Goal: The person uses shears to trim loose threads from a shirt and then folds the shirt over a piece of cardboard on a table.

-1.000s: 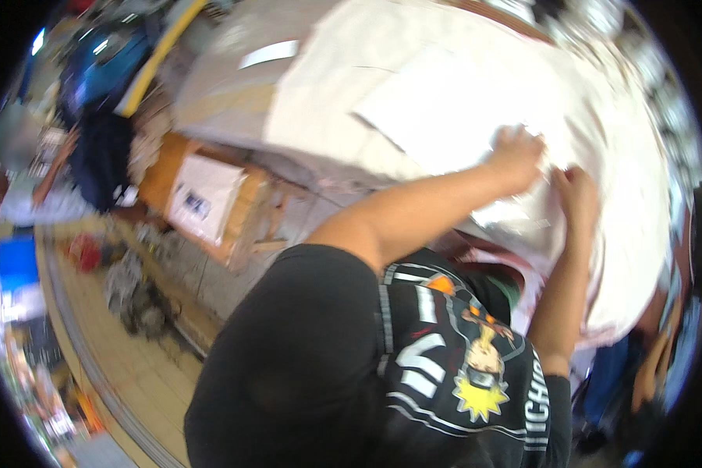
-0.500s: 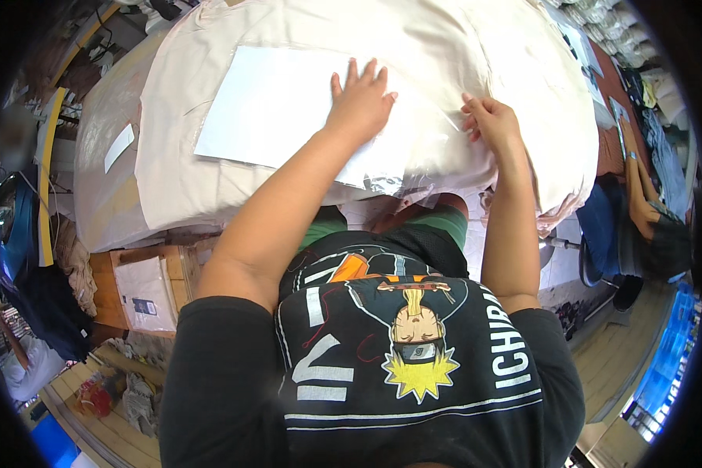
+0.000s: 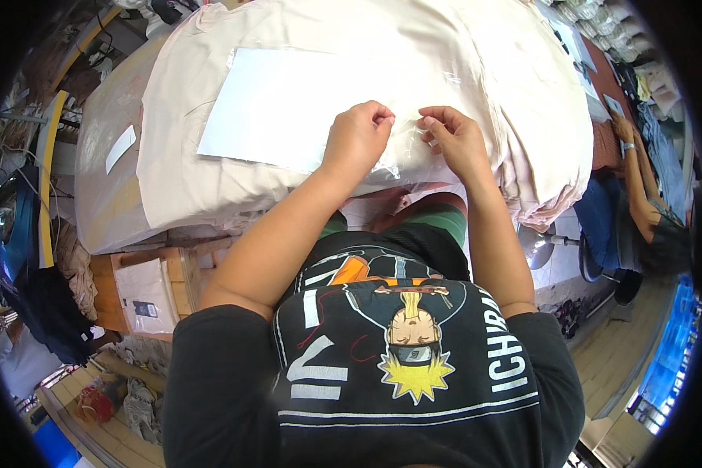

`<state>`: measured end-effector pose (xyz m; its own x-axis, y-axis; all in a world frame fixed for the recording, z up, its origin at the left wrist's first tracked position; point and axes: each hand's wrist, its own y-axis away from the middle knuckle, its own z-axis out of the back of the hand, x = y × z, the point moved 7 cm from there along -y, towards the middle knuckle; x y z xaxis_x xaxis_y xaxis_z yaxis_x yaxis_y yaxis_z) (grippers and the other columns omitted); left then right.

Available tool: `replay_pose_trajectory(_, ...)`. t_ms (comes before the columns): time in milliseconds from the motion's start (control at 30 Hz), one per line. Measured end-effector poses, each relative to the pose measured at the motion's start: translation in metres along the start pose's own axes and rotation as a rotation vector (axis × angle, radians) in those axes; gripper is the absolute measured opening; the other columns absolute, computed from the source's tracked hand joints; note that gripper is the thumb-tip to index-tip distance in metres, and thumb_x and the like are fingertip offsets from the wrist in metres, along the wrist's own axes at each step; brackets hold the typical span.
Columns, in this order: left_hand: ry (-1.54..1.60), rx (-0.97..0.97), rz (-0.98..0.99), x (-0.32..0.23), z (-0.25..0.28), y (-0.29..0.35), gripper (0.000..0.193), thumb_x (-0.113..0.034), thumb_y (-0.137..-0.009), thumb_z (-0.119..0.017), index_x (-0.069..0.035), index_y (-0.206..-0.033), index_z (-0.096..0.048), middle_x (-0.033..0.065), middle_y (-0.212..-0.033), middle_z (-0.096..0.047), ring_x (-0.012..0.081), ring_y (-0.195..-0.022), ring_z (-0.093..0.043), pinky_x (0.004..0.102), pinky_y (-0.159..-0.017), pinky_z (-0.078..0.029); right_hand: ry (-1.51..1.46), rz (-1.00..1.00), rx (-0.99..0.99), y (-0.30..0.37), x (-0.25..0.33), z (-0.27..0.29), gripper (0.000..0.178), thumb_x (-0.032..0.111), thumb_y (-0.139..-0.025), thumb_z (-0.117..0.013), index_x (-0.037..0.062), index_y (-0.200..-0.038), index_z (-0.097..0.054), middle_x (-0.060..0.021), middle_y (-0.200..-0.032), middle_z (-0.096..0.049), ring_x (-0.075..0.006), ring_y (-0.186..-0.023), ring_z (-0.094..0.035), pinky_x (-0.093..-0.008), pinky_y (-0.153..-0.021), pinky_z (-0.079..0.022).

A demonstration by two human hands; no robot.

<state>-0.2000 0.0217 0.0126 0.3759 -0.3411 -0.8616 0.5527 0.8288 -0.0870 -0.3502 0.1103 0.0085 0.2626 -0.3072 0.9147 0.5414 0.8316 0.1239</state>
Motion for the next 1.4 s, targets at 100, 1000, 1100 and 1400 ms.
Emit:
replay_pose_trajectory(100,0.158,-0.039,0.078,-0.008,0.013,-0.002,0.016,-0.018,-0.082,-0.063,-0.004,-0.089,-0.067,0.008,-0.077,-0.068,0.0149,-0.068,-0.063,0.0275,-0.065,-0.05,0.095,0.121,-0.026,-0.001,0.02,-0.004,0.019,0.015,-0.084,-0.059,0.0027,-0.097,-0.067,-0.0086,-0.073,-0.066,-0.0125,-0.065,-0.061,-0.0266,-0.06,-0.048)
replay_pose_trajectory(1000,-0.214,-0.496,-0.237,0.024,0.127,-0.013,0.029,-0.018,-0.082,-0.064,-0.005,-0.107,-0.059,0.0149,-0.106,-0.061,0.0329,-0.102,-0.055,0.0401,-0.089,-0.043,-0.361,-0.25,0.172,-0.028,0.02,-0.054,0.06,0.02,-0.079,-0.067,-0.007,-0.126,-0.041,-0.0112,-0.102,-0.063,-0.0124,-0.065,-0.062,-0.0201,-0.041,-0.032)
replay_pose_trajectory(1100,-0.667,-0.43,0.208,0.108,0.183,-0.021,0.045,-0.026,-0.078,-0.066,-0.003,-0.116,-0.056,0.0161,-0.114,-0.058,0.032,-0.107,-0.054,0.0412,-0.093,-0.041,-0.452,-0.323,0.27,-0.023,0.014,-0.065,0.054,0.025,-0.079,-0.071,-0.0032,-0.12,-0.049,-0.006,-0.098,-0.064,-0.008,-0.059,-0.059,-0.0188,-0.04,-0.03)
replay_pose_trajectory(1400,-0.636,-0.205,0.401,0.145,0.206,-0.028,0.07,-0.036,-0.064,-0.077,-0.006,-0.123,-0.053,0.0193,-0.128,-0.048,0.034,-0.119,-0.046,0.0418,-0.1,-0.038,-0.097,-0.15,0.395,-0.021,0.025,-0.111,0.02,0.02,-0.076,-0.071,0.0071,-0.09,-0.068,-0.008,-0.076,-0.066,-0.0138,-0.052,-0.056,-0.0267,-0.044,-0.043)
